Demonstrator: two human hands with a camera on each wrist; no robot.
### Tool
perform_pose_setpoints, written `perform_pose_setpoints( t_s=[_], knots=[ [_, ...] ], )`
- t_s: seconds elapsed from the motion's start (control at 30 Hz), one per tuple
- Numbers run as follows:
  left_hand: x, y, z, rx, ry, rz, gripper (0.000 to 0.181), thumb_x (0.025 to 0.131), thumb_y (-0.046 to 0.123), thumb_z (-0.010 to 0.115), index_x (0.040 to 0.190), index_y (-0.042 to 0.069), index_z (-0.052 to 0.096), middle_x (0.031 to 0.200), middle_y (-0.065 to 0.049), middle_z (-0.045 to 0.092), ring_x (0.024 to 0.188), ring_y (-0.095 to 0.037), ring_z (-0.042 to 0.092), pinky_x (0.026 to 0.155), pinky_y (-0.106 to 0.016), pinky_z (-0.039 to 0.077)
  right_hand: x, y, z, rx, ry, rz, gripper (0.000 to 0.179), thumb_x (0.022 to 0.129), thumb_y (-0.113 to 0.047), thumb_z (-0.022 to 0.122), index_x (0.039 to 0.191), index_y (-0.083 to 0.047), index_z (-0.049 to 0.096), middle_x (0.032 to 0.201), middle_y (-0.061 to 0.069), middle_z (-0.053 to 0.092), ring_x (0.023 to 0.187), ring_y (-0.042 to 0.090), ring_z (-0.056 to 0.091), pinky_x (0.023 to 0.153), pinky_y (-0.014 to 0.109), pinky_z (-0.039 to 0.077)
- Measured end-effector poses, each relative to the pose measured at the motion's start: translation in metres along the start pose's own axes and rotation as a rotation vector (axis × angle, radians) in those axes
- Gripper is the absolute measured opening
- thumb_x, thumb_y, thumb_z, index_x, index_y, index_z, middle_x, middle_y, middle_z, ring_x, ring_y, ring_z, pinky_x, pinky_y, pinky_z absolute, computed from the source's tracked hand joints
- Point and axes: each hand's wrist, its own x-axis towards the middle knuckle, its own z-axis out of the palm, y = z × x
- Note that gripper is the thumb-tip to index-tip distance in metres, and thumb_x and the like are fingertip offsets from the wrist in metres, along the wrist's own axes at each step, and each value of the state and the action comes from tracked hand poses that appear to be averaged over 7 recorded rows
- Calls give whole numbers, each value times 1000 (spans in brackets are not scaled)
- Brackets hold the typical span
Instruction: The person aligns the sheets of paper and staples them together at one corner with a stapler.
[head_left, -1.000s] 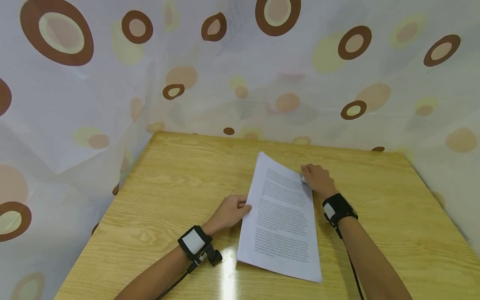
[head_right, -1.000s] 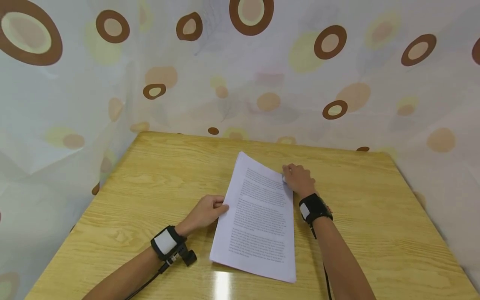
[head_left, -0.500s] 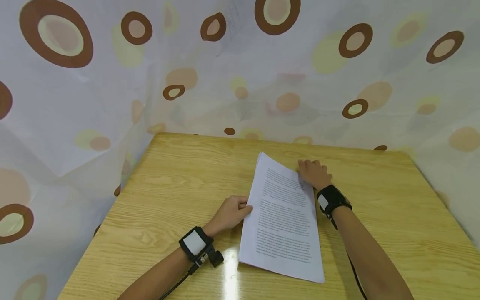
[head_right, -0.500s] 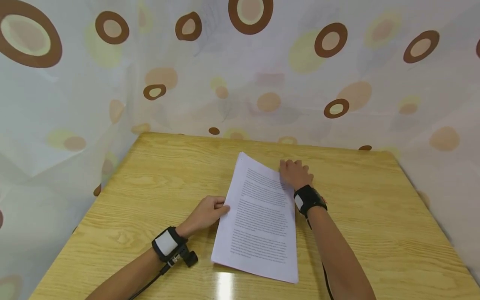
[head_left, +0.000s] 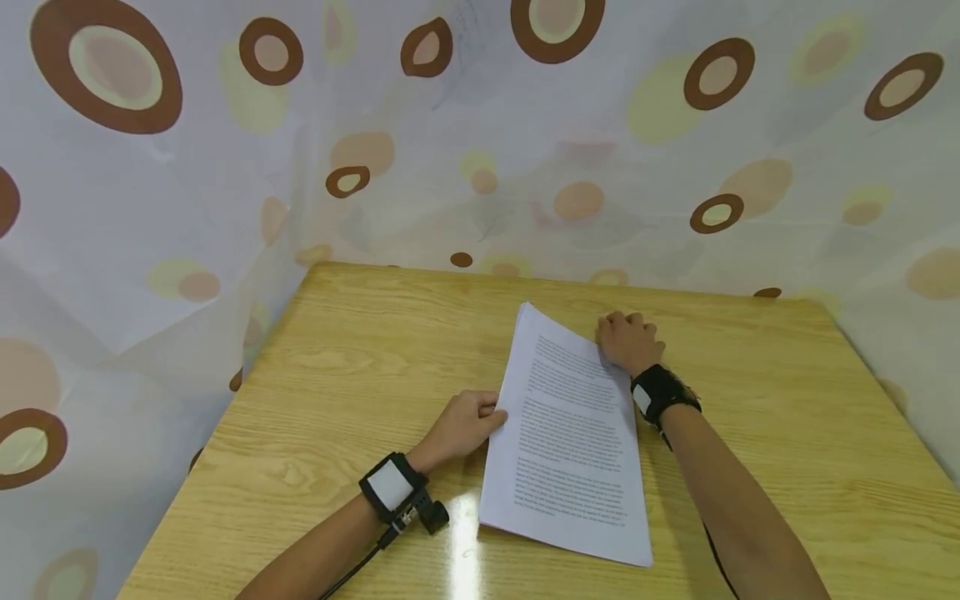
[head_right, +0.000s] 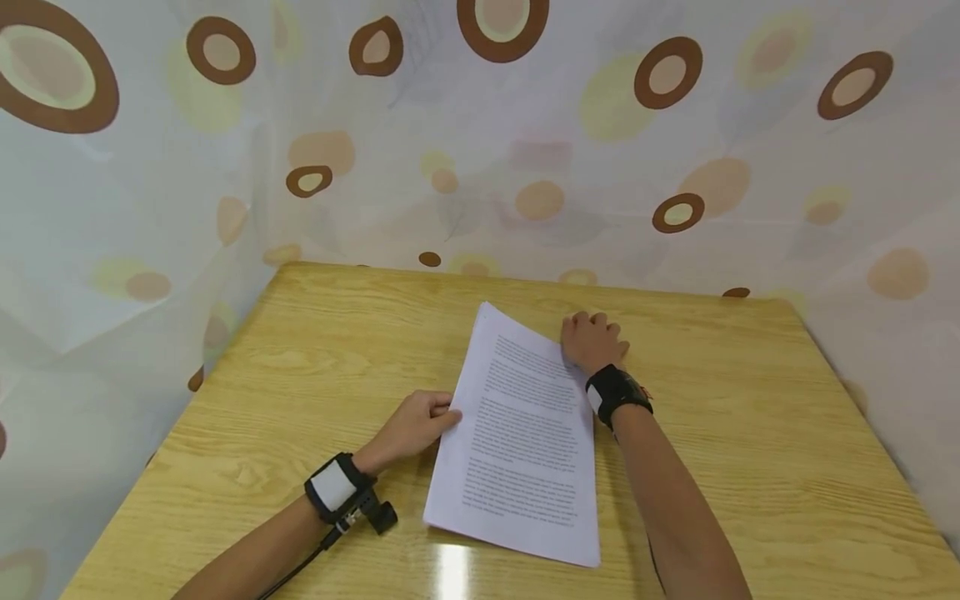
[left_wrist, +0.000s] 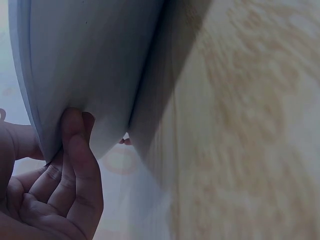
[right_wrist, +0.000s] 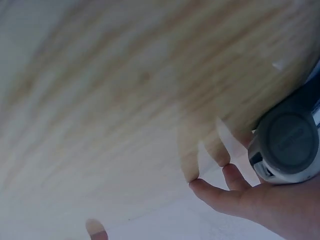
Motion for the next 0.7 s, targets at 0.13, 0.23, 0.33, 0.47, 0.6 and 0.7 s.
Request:
perform_pose_setpoints(
  t_s=[0.13,0.23,0.33,0.47,0.6,0.7],
  knots=[
    [0,-1,0,-5,3,3,27,100,7,54,119,-3,69,77,1,72,46,-5,41,45,-20,30,-2,-1,2,-12,25,-10,58,108,-39,21,150,-1,34,151,35,20,134,60,16,97,77,18],
    [2,-3,0,-5,-1,8,27,99,7,54,120,-4,69,77,-1,72,48,-5,42,46,-20,29,-4,0,3,-15,26,-12,58,108,-37,20,151,0,32,151,35,19,135,60,15,97,78,16],
    [3,-5,0,-2,-10,16,28,100,7,54,120,-5,68,80,-2,73,51,-6,48,46,-19,31,-5,1,4,-28,21,-3,58,108,-36,18,151,0,30,152,34,18,135,60,14,97,78,15],
    [3,-5,-1,-16,-12,13,29,100,6,54,124,-6,66,90,-6,75,58,-7,57,47,-20,33,-2,-2,6,-47,31,16,58,108,-36,16,152,0,29,153,33,18,136,58,14,98,77,15],
    [2,-7,0,-17,-12,9,30,99,6,55,124,-6,66,93,-8,75,56,-7,55,46,-20,32,-1,-3,10,-59,54,42,56,108,-33,17,151,1,29,152,33,20,136,59,14,97,77,16],
    [3,-6,-3,8,-8,13,29,98,6,55,122,-6,67,89,-6,75,51,-6,49,46,-20,31,3,-5,10,-72,72,30,55,108,-32,18,150,0,31,150,34,23,135,60,15,96,78,16]
  ],
)
